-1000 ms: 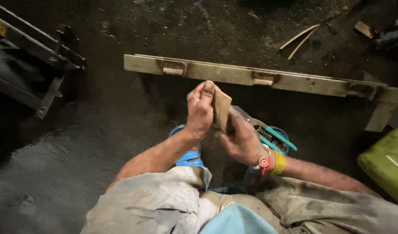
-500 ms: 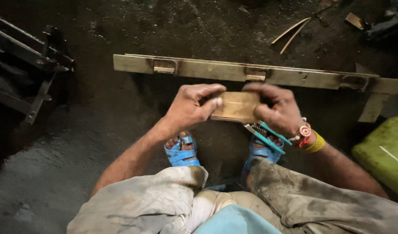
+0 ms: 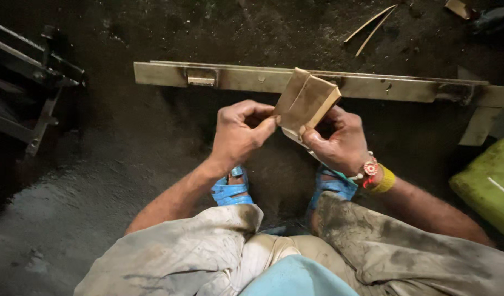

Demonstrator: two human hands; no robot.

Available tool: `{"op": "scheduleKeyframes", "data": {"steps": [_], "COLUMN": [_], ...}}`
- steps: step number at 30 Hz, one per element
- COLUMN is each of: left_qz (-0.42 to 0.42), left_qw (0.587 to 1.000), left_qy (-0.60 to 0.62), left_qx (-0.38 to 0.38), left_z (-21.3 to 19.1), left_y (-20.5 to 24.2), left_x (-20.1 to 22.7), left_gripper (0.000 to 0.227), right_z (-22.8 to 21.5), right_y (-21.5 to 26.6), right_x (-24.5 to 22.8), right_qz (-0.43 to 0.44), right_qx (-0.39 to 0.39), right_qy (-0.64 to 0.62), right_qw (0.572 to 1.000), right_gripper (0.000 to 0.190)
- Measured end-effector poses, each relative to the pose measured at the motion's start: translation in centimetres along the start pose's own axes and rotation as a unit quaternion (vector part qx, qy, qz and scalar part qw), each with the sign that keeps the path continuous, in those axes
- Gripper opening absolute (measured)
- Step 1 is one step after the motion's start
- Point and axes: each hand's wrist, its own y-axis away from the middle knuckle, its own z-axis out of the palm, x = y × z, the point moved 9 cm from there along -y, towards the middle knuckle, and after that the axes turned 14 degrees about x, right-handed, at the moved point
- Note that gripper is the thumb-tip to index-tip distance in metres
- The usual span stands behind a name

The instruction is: The person uses shears to cut a rectangular piece of cardboard into smaller strips and squares. The person then folds the cut pieces and places them onto a metal fixture on the floor.

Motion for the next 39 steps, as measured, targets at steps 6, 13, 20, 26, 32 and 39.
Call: {"op": "scheduleKeyframes", "data": {"steps": [6, 13, 20, 26, 32, 39], "left_qz": [0.017, 0.219, 0.364, -0.161, -0.331, -0.111], "left_qw": [0.996, 0.972, 0.918, 0.943, 0.856, 0.984], "left_qy": [-0.034, -0.089, -0.140, 0.234, 0.307, 0.094], "left_qx": [-0.081, -0.014, 0.066, -0.172, -0.252, -0.107], "left_z": [0.4, 0.2, 0.3, 1.1, 3.3, 2.4], "left_y": [-0.5, 0.5, 1.9, 1.0, 3.4, 2.8], "left_x": [1.4, 5.0, 6.5, -1.6, -4.6, -3.0], "left_gripper": [0.015, 0.023, 0.022, 0.015, 0.026, 0.010], "right_z": [-0.7, -0.2, 0.7, 0.5, 0.9, 1.0], "right_y": [0.3, 1.5, 3.0, 0.9, 1.1, 1.7], "right_x": [-2.2, -5.0, -5.8, 0.1, 0.4, -1.6], "right_qz": [-0.048, -0.181, -0.220, 0.102, 0.083, -0.020], "right_qx": [-0.021, -0.010, 0.084, 0.013, -0.035, -0.013], "right_qy": [0.052, 0.075, 0.118, -0.124, -0.098, 0.024], "right_qw": [0.997, 0.981, 0.965, 0.987, 0.991, 0.999], "right_gripper": [0.031, 0.019, 0.019, 0.020, 0.021, 0.013]}}
